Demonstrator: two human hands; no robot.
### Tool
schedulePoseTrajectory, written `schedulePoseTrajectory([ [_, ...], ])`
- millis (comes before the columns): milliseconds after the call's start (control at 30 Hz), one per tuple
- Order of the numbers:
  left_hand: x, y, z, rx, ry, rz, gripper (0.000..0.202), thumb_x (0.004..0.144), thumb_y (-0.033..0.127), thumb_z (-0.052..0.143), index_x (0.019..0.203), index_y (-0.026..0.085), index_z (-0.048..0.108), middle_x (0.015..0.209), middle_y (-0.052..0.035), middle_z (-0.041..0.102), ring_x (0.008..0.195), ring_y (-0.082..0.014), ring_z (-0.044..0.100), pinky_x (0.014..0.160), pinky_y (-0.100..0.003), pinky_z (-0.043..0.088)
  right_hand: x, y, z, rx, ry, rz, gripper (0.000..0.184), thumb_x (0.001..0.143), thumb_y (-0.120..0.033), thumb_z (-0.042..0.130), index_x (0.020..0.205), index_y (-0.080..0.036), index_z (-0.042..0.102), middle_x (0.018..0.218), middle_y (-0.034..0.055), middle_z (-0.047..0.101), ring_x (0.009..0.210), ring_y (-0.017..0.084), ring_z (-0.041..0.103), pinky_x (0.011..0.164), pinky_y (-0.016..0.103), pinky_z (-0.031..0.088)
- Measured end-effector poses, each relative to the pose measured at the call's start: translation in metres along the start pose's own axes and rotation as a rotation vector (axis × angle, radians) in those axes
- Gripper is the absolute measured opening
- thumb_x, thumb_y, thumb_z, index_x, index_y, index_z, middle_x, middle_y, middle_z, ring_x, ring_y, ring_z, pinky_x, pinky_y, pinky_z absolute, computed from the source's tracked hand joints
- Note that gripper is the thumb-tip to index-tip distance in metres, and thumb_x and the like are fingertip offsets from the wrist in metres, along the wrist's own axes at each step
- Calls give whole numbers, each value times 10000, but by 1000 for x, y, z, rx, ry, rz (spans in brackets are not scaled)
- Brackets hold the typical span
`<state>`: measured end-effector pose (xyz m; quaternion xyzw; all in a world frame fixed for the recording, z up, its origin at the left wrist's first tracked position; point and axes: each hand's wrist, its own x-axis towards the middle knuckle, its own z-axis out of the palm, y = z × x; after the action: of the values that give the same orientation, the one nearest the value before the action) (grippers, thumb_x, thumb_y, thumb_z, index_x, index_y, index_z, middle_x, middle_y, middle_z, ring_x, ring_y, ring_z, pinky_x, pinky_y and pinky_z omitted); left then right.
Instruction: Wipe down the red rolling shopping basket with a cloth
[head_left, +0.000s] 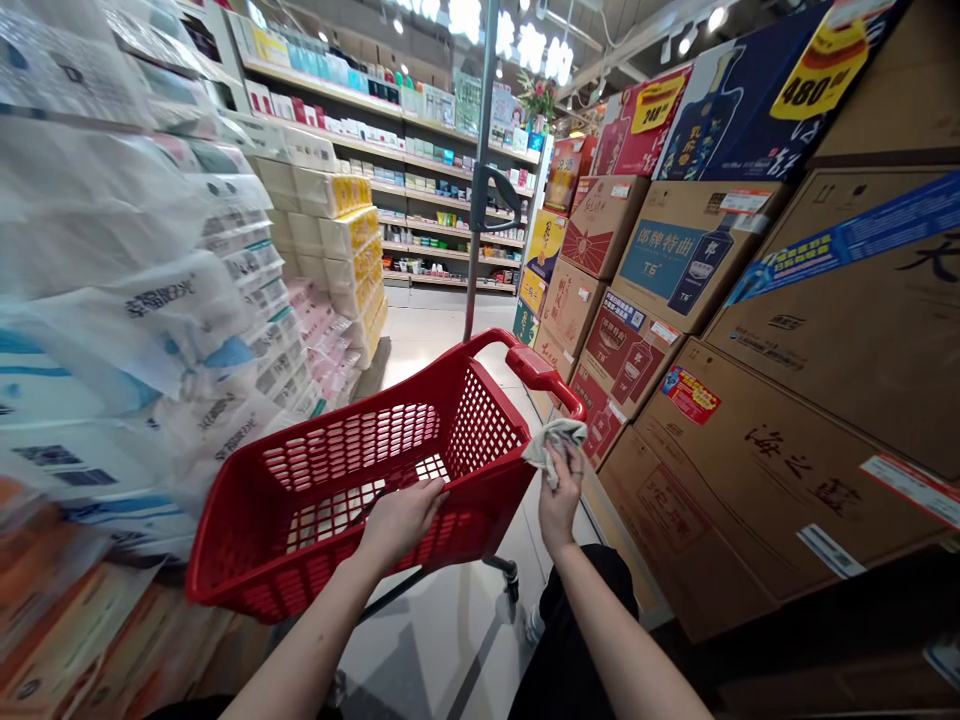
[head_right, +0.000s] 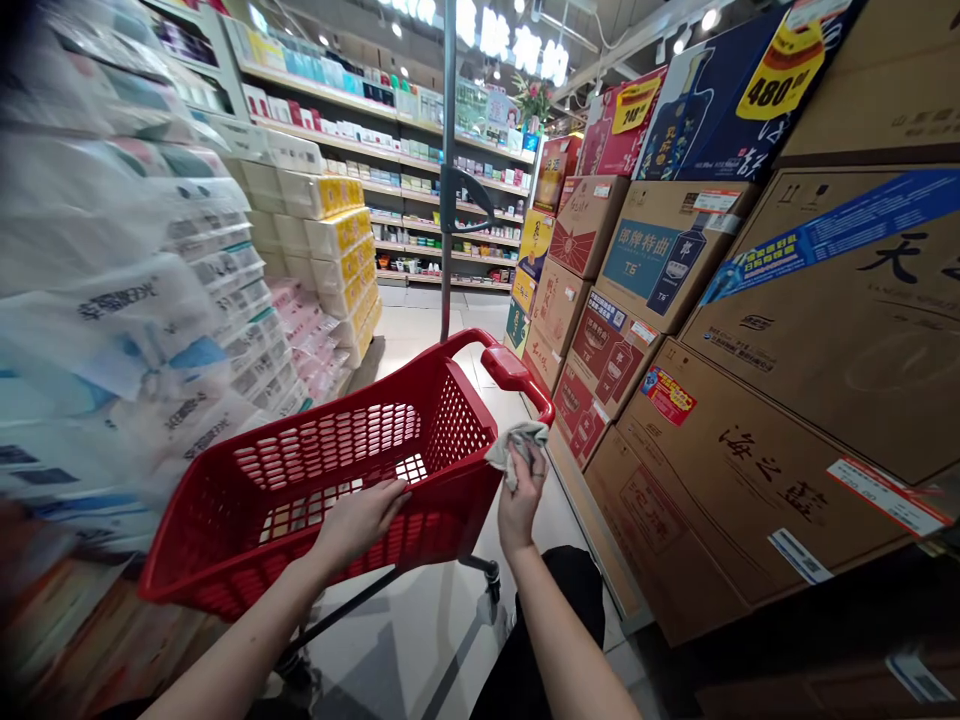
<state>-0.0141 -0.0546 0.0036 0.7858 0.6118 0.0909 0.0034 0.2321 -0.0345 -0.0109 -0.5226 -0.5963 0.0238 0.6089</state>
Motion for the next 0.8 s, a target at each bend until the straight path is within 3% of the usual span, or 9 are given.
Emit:
schedulePoseTrajectory([
  [167, 4, 1, -2, -38, -24, 48, 365, 947, 417, 195, 899, 241, 511, 867, -15, 645, 733, -173, 614, 554, -255, 327, -18, -6, 25, -28, 11, 87, 248, 892, -230, 421, 1019, -189, 629, 1117, 127, 519, 1119, 225, 480, 962, 404, 422],
  [300, 6, -2, -3, -105, -61, 40, 320, 930, 380, 246, 958, 241, 533, 945, -32, 657, 818, -190, 627, 627, -268, 399, -30, 3, 27, -25, -109, 128, 154, 863, -233, 471, 942, -203, 599, 1053, 105, 550, 1034, 229, 519, 913, 392, 440],
  [400, 7, -8, -6, -217, -107, 56, 322, 899, 342, 319, 1161, 248, 480, 1042, -41, 658, 899, -199, 628, 726, -288, 443, -41, 9, 22, -12, -189, 160, 182, 854, -220, 479, 996, -204, 592, 1052, 93, 562, 995, 214, 544, 899, 360, 447],
  [500, 3, -21, -9, -304, -144, 128, 413, 880, 340, 352, 1273, 231, 418, 1150, -58, 624, 994, -201, 609, 822, -293, 449, -45, 10, 18, -22, -164, 179, 230, 877, -229, 447, 1058, -196, 585, 1083, 102, 559, 1024, 211, 544, 916, 352, 443],
  [667, -8, -45, -3, -177, -204, 105, 530, 875, 355, 361, 1399, 290, 328, 1216, -66, 597, 983, -223, 616, 777, -293, 460, -46, 9, 22, -66, -187, 70, 277, 889, -229, 437, 1094, -181, 617, 1134, 129, 514, 1087, 219, 514, 945, 362, 446],
  [800, -8, -46, 5, -174, -210, 99, 541, 882, 300, 327, 1422, 326, 292, 1199, -39, 619, 993, -217, 617, 780, -289, 456, -64, 14, 36, -165, -300, -42, 417, 850, -146, 448, 1253, -175, 551, 1188, 160, 469, 1156, 259, 467, 956, 414, 440],
])
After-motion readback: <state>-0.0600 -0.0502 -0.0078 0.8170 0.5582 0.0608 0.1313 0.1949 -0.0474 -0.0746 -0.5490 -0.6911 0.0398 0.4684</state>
